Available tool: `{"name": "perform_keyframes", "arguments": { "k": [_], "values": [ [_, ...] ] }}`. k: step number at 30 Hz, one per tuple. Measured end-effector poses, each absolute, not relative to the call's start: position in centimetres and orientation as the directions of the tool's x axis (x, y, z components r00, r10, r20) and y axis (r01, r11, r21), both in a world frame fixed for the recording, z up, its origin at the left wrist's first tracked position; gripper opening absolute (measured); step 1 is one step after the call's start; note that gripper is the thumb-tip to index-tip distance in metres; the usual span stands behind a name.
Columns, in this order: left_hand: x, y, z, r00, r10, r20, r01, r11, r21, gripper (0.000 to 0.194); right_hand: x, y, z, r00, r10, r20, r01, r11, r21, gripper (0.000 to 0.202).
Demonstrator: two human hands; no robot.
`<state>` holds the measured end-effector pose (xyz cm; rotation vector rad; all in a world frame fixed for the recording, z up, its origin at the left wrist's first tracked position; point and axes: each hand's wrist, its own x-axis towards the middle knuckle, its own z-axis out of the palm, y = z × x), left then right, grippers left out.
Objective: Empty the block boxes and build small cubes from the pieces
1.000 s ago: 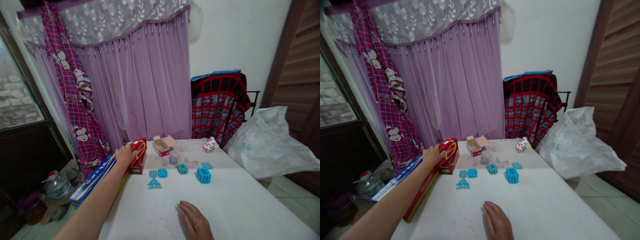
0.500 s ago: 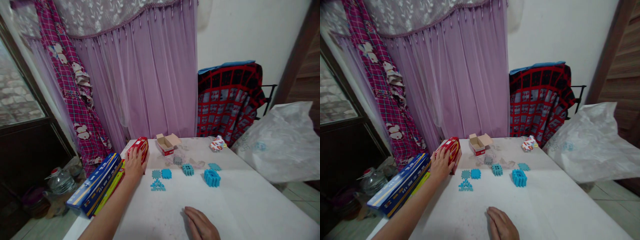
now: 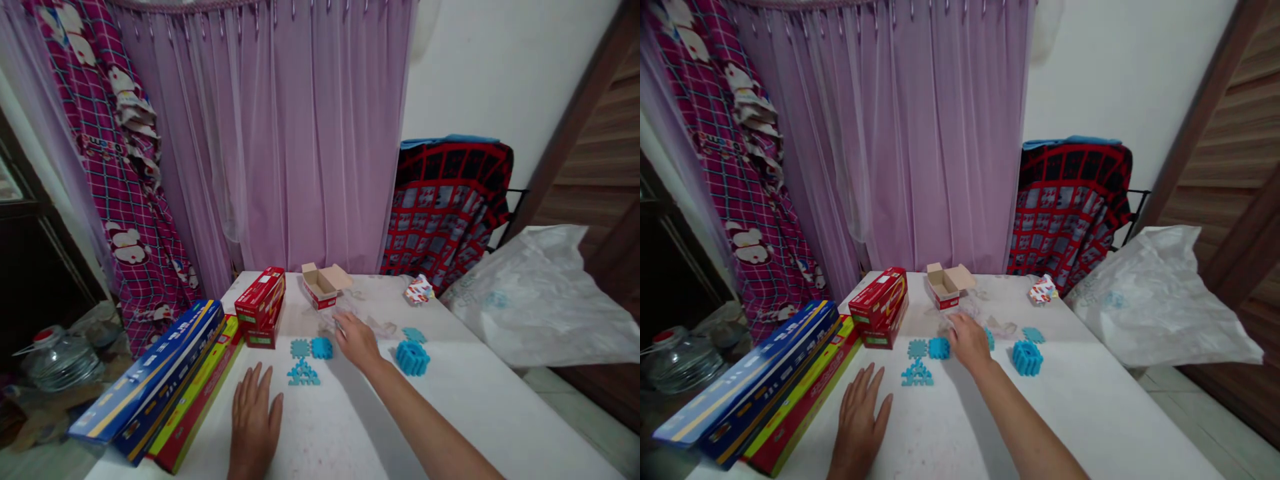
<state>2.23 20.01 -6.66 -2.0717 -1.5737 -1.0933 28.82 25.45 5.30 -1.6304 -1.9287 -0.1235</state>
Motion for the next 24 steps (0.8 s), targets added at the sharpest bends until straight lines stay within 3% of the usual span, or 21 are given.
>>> {"name": "perform_keyframes", "arguments": {
  "k": [5, 10, 13, 19, 24],
  "values": [
    [2.2, 20.0, -6.3, 0.067, 0.738, 0.672, 0.871, -0.372, 0.322, 0.046, 28.6, 34.1, 5.9, -0.067, 0.874, 0.482, 0.937, 0.221, -0.270, 0.043],
    [2.3, 19.4, -6.0, 0.019, 0.788, 0.616, 0.836, -0.351, 0.423, 0.044, 28.2, 38.1, 4.8, -0.089, 0.899, 0.428, 0.939, 0.219, -0.266, 0.017],
    [2.3, 19.4, -6.1, -0.001, 0.810, 0.587, 0.815, -0.339, 0.470, 0.043, 28.3, 38.4, 5.3, -0.078, 0.903, 0.421, 0.942, 0.205, -0.267, 0.019],
    [1.9, 20.1, -6.2, 0.000, 0.775, 0.632, 0.791, -0.386, 0.474, 0.042, 30.8, 32.8, 7.8, -0.048, 0.878, 0.475, 0.951, 0.186, -0.247, 0.013],
    [2.0, 18.9, -3.4, -0.003, 0.660, 0.751, 0.794, -0.455, 0.403, 0.044, 33.5, 21.9, 8.2, -0.252, 0.795, 0.552, 0.863, 0.442, -0.242, 0.017]
  ]
}}
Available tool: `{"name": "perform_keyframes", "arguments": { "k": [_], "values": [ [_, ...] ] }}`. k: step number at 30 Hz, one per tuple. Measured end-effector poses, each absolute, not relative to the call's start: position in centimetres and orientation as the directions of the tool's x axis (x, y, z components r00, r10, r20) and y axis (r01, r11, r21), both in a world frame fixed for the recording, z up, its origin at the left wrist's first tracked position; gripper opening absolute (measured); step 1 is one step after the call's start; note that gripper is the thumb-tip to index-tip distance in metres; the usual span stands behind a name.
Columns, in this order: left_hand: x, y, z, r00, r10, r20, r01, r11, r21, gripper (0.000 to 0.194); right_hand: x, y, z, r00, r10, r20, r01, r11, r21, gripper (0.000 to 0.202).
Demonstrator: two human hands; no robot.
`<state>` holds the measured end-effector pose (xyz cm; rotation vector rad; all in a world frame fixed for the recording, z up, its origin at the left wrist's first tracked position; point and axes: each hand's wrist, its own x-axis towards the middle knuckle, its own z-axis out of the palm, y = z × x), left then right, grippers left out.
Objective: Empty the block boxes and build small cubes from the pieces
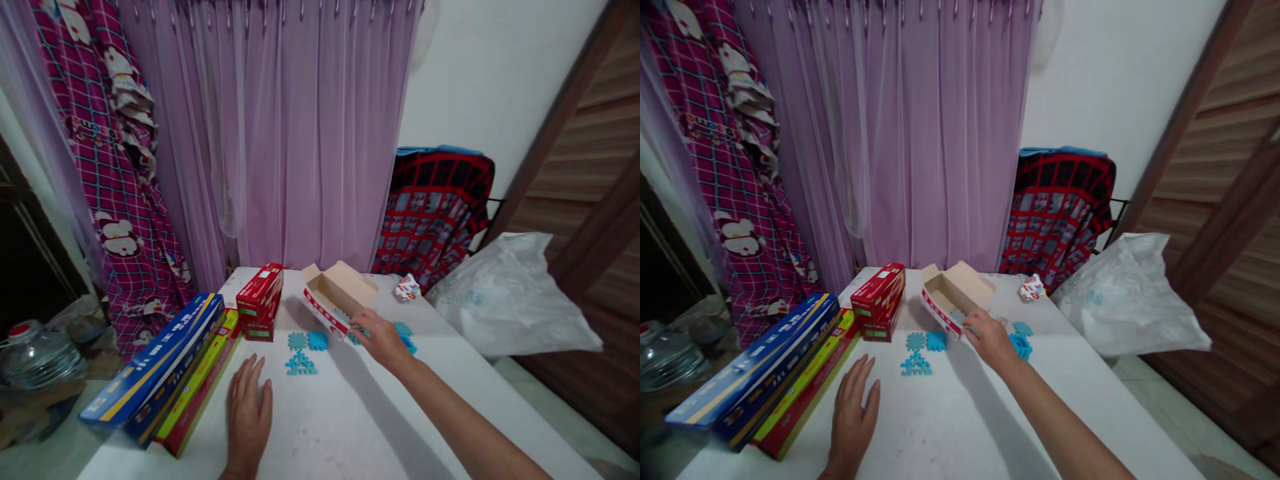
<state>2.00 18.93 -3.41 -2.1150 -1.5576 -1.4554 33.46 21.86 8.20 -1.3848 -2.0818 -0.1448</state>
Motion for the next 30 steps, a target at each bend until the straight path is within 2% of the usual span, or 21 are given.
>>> {"name": "perform_keyframes", "arguments": {
  "k": [4, 8, 11, 14, 18, 20, 23, 27, 30],
  "values": [
    [0.8, 14.4, 1.2, -0.094, 0.606, 0.790, 0.789, -0.439, 0.430, 0.046, 33.2, 13.1, 8.0, -0.403, 0.747, 0.530, 0.729, 0.612, -0.308, 0.020],
    [-2.3, 8.8, 5.3, -0.167, 0.634, 0.755, 0.768, -0.397, 0.503, 0.043, 31.0, 8.6, 8.3, -0.558, 0.718, 0.415, 0.616, 0.694, -0.372, 0.022],
    [-4.6, 5.8, 7.1, -0.006, 0.628, 0.778, 0.781, -0.483, 0.396, 0.035, 29.2, 8.2, 8.7, -0.669, 0.654, 0.354, 0.522, 0.751, -0.404, 0.025],
    [-5.8, 4.2, 8.0, 0.219, 0.635, 0.741, 0.794, -0.557, 0.243, 0.030, 27.9, 8.9, 8.6, -0.704, 0.608, 0.368, 0.496, 0.791, -0.358, 0.029],
    [-5.8, 2.8, 8.6, 0.470, 0.663, 0.583, 0.761, -0.639, 0.114, 0.029, 27.4, 9.2, 7.7, -0.657, 0.622, 0.426, 0.570, 0.779, -0.259, 0.030],
    [-5.6, 2.3, 8.6, 0.560, 0.662, 0.498, 0.722, -0.684, 0.099, 0.030, 27.4, 8.9, 7.3, -0.616, 0.645, 0.452, 0.617, 0.752, -0.231, 0.031],
    [-5.5, 2.0, 8.2, 0.607, 0.680, 0.412, 0.702, -0.702, 0.124, 0.030, 27.4, 8.6, 6.7, -0.522, 0.691, 0.500, 0.688, 0.688, -0.233, 0.027],
    [-5.2, 2.6, 7.2, 0.649, 0.687, 0.327, 0.680, -0.717, 0.154, 0.032, 27.3, 8.9, 5.7, -0.269, 0.784, 0.559, 0.748, 0.536, -0.392, 0.027],
    [-4.6, 3.1, 6.3, 0.670, 0.661, 0.337, 0.655, -0.740, 0.150, 0.029, 26.8, 9.4, 5.0, -0.158, 0.850, 0.502, 0.709, 0.452, -0.542, 0.031]
  ]
}}
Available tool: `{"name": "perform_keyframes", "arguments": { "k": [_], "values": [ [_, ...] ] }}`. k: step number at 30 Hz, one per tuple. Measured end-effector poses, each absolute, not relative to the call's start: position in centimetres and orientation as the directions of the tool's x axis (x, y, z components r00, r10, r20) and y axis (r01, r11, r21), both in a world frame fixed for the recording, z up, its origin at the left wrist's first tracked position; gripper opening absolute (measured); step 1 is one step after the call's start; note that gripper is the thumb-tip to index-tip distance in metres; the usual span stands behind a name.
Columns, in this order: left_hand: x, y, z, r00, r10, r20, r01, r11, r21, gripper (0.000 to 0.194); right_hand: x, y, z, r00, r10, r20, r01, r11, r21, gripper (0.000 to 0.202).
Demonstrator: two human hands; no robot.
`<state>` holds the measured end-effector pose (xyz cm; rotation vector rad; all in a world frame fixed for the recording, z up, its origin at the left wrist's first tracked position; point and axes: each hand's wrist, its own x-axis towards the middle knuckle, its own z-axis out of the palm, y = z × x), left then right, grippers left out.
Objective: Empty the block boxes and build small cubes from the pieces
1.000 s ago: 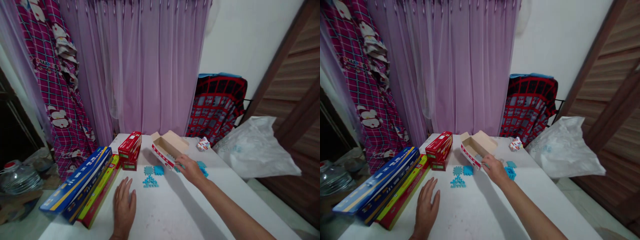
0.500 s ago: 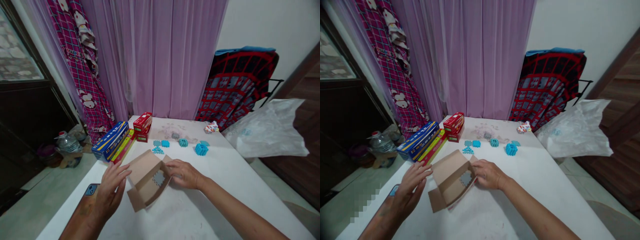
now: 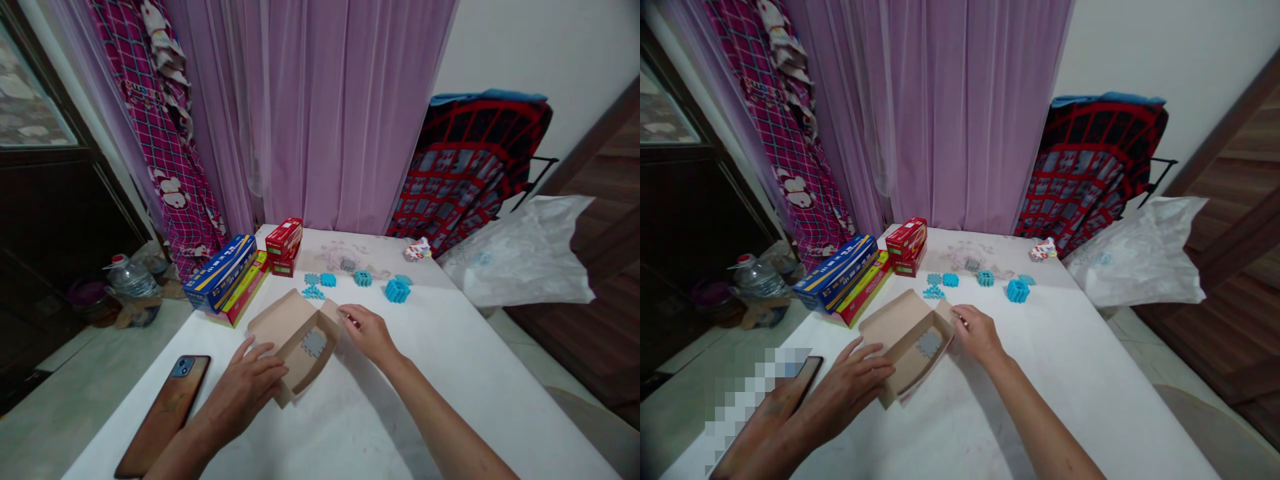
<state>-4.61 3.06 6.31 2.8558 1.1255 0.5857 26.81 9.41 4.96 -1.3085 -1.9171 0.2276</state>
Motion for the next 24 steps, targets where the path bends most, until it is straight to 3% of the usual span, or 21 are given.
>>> {"name": "perform_keyframes", "arguments": {
  "k": [4, 8, 17, 20, 24],
  "values": [
    [-3.6, 3.6, 5.4, 0.644, 0.671, 0.367, 0.662, -0.729, 0.174, 0.014, 25.7, 10.5, 4.4, -0.108, 0.887, 0.449, 0.630, 0.410, -0.660, 0.030],
    [-2.6, 3.7, 5.0, 0.578, 0.684, 0.444, 0.689, -0.701, 0.184, 0.017, 24.1, 12.5, 4.2, -0.069, 0.905, 0.420, 0.564, 0.382, -0.732, 0.029],
    [-1.6, 3.3, 4.8, 0.522, 0.737, 0.430, 0.753, -0.635, 0.173, 0.018, 23.7, 14.8, 3.4, -0.012, 0.872, 0.489, 0.540, 0.418, -0.731, 0.024],
    [-1.9, 3.7, 4.6, 0.529, 0.748, 0.400, 0.739, -0.638, 0.217, 0.017, 25.0, 14.3, 2.1, 0.081, 0.920, 0.383, 0.529, 0.286, -0.799, 0.023],
    [-2.6, 3.9, 4.7, 0.550, 0.741, 0.386, 0.716, -0.656, 0.238, 0.014, 26.2, 13.1, 0.1, 0.055, 0.968, 0.244, 0.547, 0.175, -0.818, 0.027]
  ]
}}
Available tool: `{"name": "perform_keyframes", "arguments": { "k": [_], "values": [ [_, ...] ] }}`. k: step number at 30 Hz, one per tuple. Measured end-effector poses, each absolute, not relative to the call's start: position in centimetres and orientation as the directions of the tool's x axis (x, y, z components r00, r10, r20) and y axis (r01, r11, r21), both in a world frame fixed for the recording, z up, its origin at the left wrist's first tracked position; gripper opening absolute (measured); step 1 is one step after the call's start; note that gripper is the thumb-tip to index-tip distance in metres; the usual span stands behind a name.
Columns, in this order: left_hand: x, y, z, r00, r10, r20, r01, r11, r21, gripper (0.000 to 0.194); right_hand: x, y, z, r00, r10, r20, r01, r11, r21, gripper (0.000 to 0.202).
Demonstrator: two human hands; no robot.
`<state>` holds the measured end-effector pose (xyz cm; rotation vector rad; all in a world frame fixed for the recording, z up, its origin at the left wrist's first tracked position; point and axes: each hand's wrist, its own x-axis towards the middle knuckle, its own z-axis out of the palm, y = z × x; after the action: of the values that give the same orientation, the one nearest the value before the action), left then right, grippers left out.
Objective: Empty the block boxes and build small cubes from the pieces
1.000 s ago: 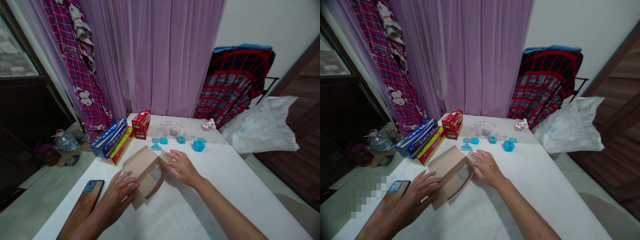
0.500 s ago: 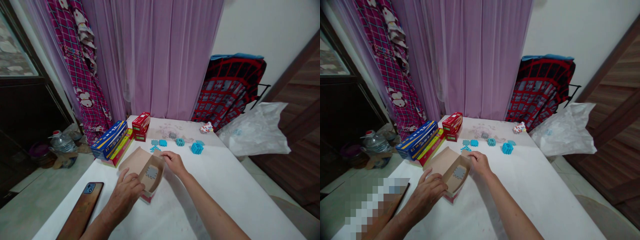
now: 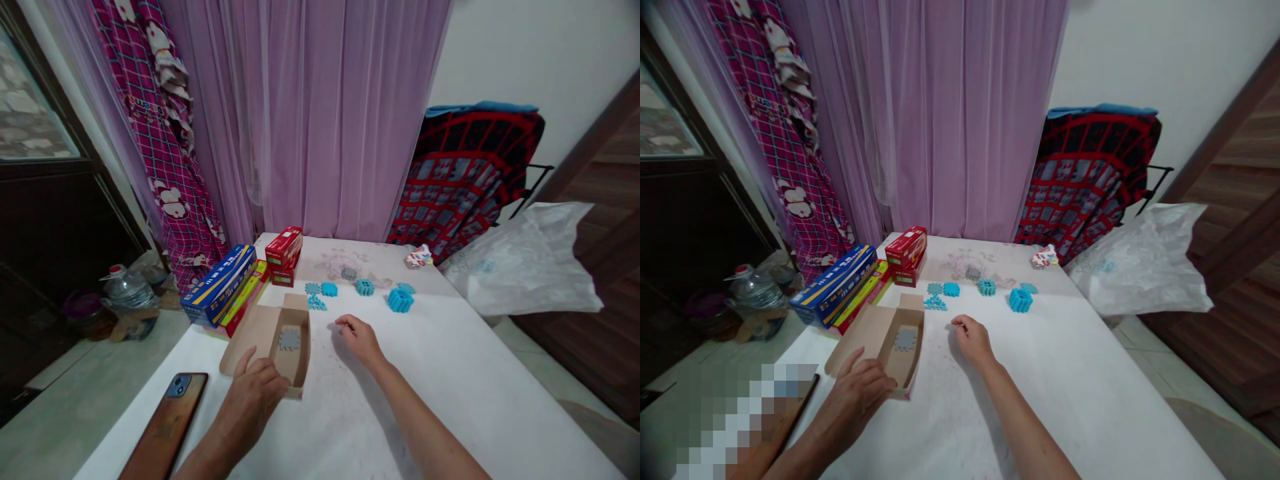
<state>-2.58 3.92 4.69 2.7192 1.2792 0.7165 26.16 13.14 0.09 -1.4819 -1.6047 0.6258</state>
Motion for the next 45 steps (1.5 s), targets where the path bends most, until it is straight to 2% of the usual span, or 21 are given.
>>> {"name": "perform_keyframes", "arguments": {
  "k": [4, 7, 15, 18, 22, 25, 29, 32, 34, 36, 38, 40, 43, 45],
  "values": [
    [-3.2, 3.6, 5.7, 0.575, 0.737, 0.355, 0.724, -0.660, 0.200, 0.012, 26.0, 12.7, -1.0, 0.054, 0.965, 0.259, 0.603, 0.175, -0.778, 0.029],
    [-3.3, 3.4, 6.2, 0.550, 0.740, 0.386, 0.744, -0.645, 0.176, 0.013, 25.2, 13.2, -0.4, 0.046, 0.955, 0.292, 0.645, 0.195, -0.739, 0.028],
    [-2.3, 3.6, 4.4, 0.513, 0.717, 0.472, 0.714, -0.662, 0.229, 0.014, 22.4, 14.7, 6.4, -0.089, 0.828, 0.554, 0.638, 0.474, -0.607, 0.023],
    [-2.4, 3.9, 4.4, 0.523, 0.703, 0.481, 0.703, -0.675, 0.222, 0.019, 22.4, 14.5, 6.9, -0.125, 0.824, 0.553, 0.649, 0.490, -0.582, 0.022],
    [-2.9, 4.3, 6.2, 0.543, 0.709, 0.451, 0.691, -0.682, 0.240, 0.020, 23.3, 13.6, 4.7, -0.071, 0.867, 0.493, 0.633, 0.421, -0.649, 0.024],
    [-2.9, 4.7, 8.1, 0.508, 0.716, 0.478, 0.638, -0.686, 0.349, 0.015, 24.5, 12.5, 2.8, -0.014, 0.895, 0.445, 0.588, 0.368, -0.721, 0.026],
    [-1.4, 5.6, 10.3, 0.426, 0.769, 0.477, 0.515, -0.640, 0.570, 0.014, 26.5, 10.9, 1.4, 0.064, 0.913, 0.402, 0.563, 0.299, -0.771, 0.029],
    [0.3, 6.5, 11.1, 0.268, 0.892, 0.364, 0.380, -0.445, 0.811, 0.018, 28.0, 9.8, 1.0, 0.115, 0.918, 0.380, 0.570, 0.252, -0.782, 0.031],
    [1.3, 7.3, 11.0, 0.177, 0.957, 0.229, 0.195, -0.262, 0.945, 0.028, 28.9, 9.1, 0.8, 0.150, 0.915, 0.374, 0.568, 0.230, -0.790, 0.032],
    [1.8, 8.1, 10.8, 0.137, 0.983, 0.126, 0.004, -0.128, 0.992, 0.036, 29.7, 8.4, 0.6, 0.181, 0.911, 0.371, 0.555, 0.217, -0.803, 0.034],
    [1.9, 8.7, 10.5, 0.125, 0.989, 0.082, -0.089, -0.071, 0.994, 0.040, 30.2, 7.8, 0.4, 0.211, 0.908, 0.362, 0.529, 0.205, -0.823, 0.035],
    [1.7, 9.1, 10.6, 0.130, 0.988, 0.085, -0.054, -0.078, 0.995, 0.039, 30.3, 7.4, 0.2, 0.244, 0.906, 0.345, 0.491, 0.191, -0.850, 0.036],
    [1.3, 9.3, 10.9, 0.156, 0.972, 0.178, 0.172, -0.204, 0.964, 0.030, 29.6, 7.0, 0.3, 0.279, 0.917, 0.284, 0.387, 0.164, -0.908, 0.038],
    [1.4, 9.0, 11.0, 0.207, 0.935, 0.289, 0.333, -0.345, 0.878, 0.022, 28.5, 7.0, 0.8, 0.288, 0.935, 0.206, 0.252, 0.133, -0.959, 0.043]
  ]
}}
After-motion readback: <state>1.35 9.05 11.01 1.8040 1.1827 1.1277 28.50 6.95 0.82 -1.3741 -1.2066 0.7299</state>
